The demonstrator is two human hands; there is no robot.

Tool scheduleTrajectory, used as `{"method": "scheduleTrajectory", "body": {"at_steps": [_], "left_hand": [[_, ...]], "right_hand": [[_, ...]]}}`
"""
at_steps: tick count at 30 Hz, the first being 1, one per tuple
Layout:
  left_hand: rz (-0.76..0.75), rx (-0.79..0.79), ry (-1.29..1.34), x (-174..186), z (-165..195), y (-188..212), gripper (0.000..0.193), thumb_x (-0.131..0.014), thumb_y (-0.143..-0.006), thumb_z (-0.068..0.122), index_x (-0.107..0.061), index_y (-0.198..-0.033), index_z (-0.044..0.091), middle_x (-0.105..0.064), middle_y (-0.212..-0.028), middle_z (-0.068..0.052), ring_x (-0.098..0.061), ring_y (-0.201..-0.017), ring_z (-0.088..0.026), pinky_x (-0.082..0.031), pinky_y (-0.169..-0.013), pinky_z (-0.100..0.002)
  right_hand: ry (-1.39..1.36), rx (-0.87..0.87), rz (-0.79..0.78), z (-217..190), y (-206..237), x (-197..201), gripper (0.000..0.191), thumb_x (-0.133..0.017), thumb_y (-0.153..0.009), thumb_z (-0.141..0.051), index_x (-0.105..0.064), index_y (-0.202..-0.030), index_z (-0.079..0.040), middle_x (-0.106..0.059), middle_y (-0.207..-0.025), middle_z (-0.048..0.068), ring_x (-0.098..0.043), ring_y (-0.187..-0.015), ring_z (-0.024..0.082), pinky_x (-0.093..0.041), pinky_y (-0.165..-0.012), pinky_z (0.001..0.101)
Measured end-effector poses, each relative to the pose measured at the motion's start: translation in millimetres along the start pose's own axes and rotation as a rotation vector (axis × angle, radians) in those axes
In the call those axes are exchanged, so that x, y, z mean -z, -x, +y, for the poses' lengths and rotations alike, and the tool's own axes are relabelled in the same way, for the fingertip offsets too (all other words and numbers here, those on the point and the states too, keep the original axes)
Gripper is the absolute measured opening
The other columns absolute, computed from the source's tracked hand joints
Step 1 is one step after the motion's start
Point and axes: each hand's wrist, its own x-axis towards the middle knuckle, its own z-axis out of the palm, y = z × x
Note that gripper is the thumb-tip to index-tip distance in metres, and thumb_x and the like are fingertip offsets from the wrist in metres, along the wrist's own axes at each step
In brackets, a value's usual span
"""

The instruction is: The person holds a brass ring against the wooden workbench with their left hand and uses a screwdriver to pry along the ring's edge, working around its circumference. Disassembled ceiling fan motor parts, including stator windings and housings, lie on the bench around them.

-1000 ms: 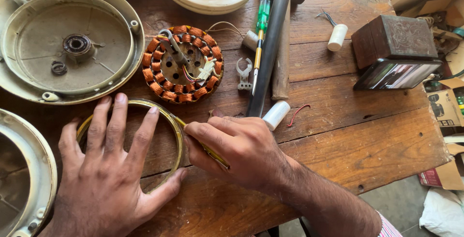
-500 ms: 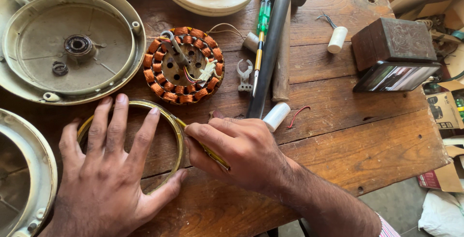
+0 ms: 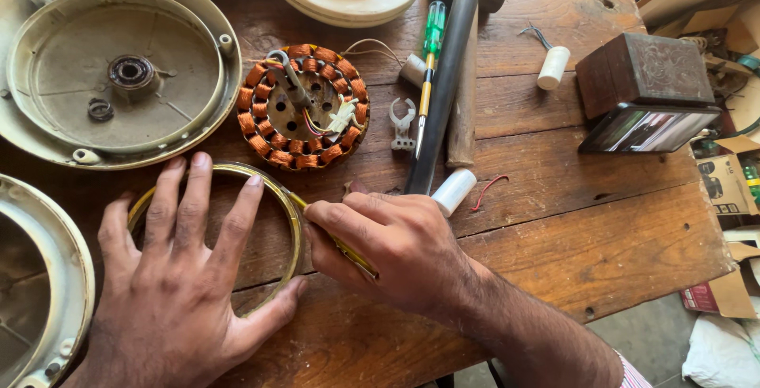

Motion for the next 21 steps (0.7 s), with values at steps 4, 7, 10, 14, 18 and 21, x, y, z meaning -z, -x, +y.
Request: {"method": "scheduleTrajectory", "body": {"at_steps": [4, 7, 10, 14, 18, 21], "left_hand": [[-0.003, -0.001, 0.003, 0.0, 0.2, 0.1, 0.099, -0.060, -0.074, 0.073, -0.049, -0.150, 0.010, -0.038, -0.156, -0.030, -0.036, -0.145, -0.042, -0.030, -0.108, -0.071], [0.001, -0.003, 0.004, -0.4, 0.1, 0.3, 0.099, -0.060, -0.074, 0.073, -0.048, -0.150, 0.010, -0.037, -0.156, -0.030, -0.036, -0.145, -0.042, -0.030, -0.109, -0.071], [-0.003, -0.004, 0.005, -0.7, 0.1, 0.7, 0.099, -0.060, -0.074, 0.073, -0.048, -0.150, 0.011, -0.037, -0.156, -0.030, -0.036, -0.146, -0.042, -0.029, -0.109, -0.071], [-0.006, -0.002, 0.006, -1.2, -0.2, 1.0, 0.100, -0.059, -0.074, 0.074, -0.048, -0.150, 0.010, -0.037, -0.157, -0.030, -0.035, -0.146, -0.042, -0.029, -0.109, -0.071], [-0.001, -0.005, 0.008, -1.2, 0.0, 1.1, 0.099, -0.059, -0.074, 0.073, -0.048, -0.150, 0.010, -0.037, -0.157, -0.030, -0.035, -0.146, -0.042, -0.029, -0.109, -0.071], [-0.001, -0.001, -0.003, -0.9, 0.6, 0.6, 0.099, -0.059, -0.074, 0.074, -0.048, -0.150, 0.012, -0.037, -0.157, -0.029, -0.035, -0.146, -0.041, -0.029, -0.109, -0.070]], "right_hand": [[0.004, 0.002, -0.003, -0.1, -0.1, 0.5, 0.025, -0.079, -0.093, -0.009, -0.066, -0.113, -0.005, -0.066, -0.086, 0.006, -0.068, -0.072, 0.021, -0.056, -0.064, 0.0345], [0.004, -0.002, -0.006, -0.3, -0.1, 1.0, 0.025, -0.079, -0.093, -0.009, -0.067, -0.114, -0.005, -0.066, -0.085, 0.005, -0.069, -0.071, 0.020, -0.056, -0.064, 0.0341], [0.008, 0.000, -0.003, -0.3, -0.1, 0.9, 0.025, -0.079, -0.093, -0.009, -0.067, -0.114, -0.005, -0.067, -0.085, 0.005, -0.069, -0.071, 0.020, -0.056, -0.063, 0.0340], [0.012, -0.001, 0.002, -0.7, 0.3, 0.4, 0.025, -0.080, -0.092, -0.009, -0.067, -0.113, -0.005, -0.067, -0.085, 0.005, -0.069, -0.071, 0.020, -0.056, -0.064, 0.0343], [0.012, 0.000, 0.011, -0.9, 0.4, -0.2, 0.025, -0.079, -0.093, -0.009, -0.066, -0.114, -0.006, -0.068, -0.088, 0.005, -0.069, -0.073, 0.021, -0.056, -0.065, 0.0342], [0.008, 0.000, 0.011, -0.9, 0.2, -0.1, 0.025, -0.080, -0.092, -0.009, -0.066, -0.113, -0.005, -0.067, -0.086, 0.006, -0.069, -0.073, 0.022, -0.056, -0.064, 0.0345]]}}
